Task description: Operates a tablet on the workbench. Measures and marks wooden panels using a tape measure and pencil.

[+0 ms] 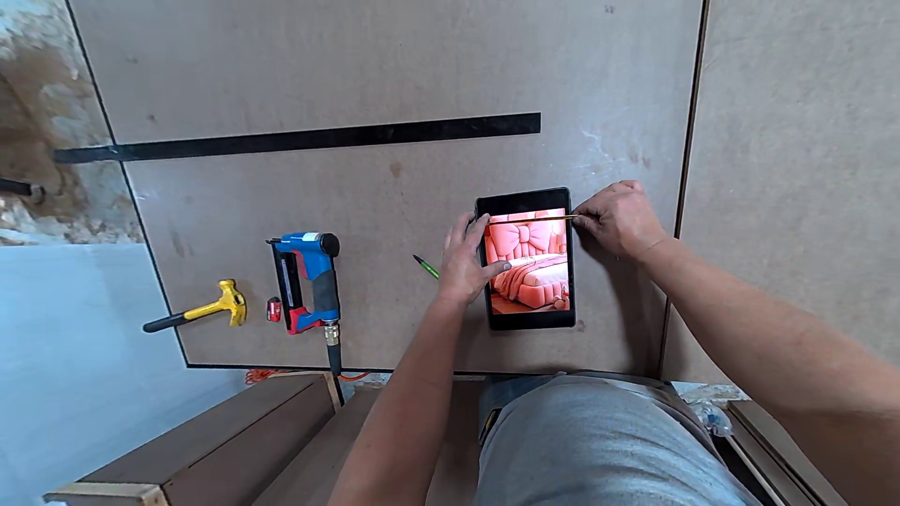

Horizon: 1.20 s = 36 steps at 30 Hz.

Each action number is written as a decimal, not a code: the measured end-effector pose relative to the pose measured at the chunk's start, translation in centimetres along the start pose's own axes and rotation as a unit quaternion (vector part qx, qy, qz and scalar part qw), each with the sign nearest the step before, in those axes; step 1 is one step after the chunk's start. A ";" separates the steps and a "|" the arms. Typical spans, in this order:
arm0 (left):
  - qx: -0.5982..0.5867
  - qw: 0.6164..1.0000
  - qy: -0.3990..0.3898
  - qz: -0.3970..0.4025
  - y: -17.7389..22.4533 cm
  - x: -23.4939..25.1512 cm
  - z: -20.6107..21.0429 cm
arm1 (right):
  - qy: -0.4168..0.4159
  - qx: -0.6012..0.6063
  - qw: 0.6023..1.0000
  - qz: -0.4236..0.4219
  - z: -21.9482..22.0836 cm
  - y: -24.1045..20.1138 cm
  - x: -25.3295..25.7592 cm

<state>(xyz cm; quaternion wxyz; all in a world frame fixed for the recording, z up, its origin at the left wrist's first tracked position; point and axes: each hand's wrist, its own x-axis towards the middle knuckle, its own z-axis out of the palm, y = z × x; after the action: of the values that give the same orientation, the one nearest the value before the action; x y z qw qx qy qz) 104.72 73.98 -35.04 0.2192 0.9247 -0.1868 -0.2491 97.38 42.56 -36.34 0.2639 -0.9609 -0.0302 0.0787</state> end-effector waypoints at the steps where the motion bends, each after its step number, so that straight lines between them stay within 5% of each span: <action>1: 0.001 1.000 -0.001 -0.001 0.0 0.0 0.0 | -0.002 0.000 1.000 -0.002 -0.1 0.0 0.1; 12: 0.004 1.000 0.005 0.003 -0.1 0.0 0.1 | 0.004 0.007 1.000 -0.007 0.0 0.2 0.2; 19: -0.134 0.990 0.004 -0.051 -0.1 -1.6 -0.2 | -0.009 0.015 1.000 -0.018 -0.6 1.0 -1.0; 24: -0.022 0.993 0.110 0.045 -3.2 -4.0 2.8 | -0.020 0.018 1.000 -0.001 -0.9 2.0 -2.0; 29: 0.134 0.978 0.154 0.040 -4.8 -5.3 5.1 | 0.008 0.023 1.000 -0.003 -1.1 2.7 -3.1; 36: 0.183 0.963 0.191 0.054 -5.4 -4.8 6.0 | 0.016 0.014 1.000 0.007 -1.0 3.2 -4.1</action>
<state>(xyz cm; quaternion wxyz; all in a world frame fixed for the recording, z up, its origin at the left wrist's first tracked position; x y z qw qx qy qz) 98.85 78.79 -40.60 0.0903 0.9680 -0.2333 -0.0176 93.55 38.84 -36.55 0.2775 -0.9583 -0.0185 0.0656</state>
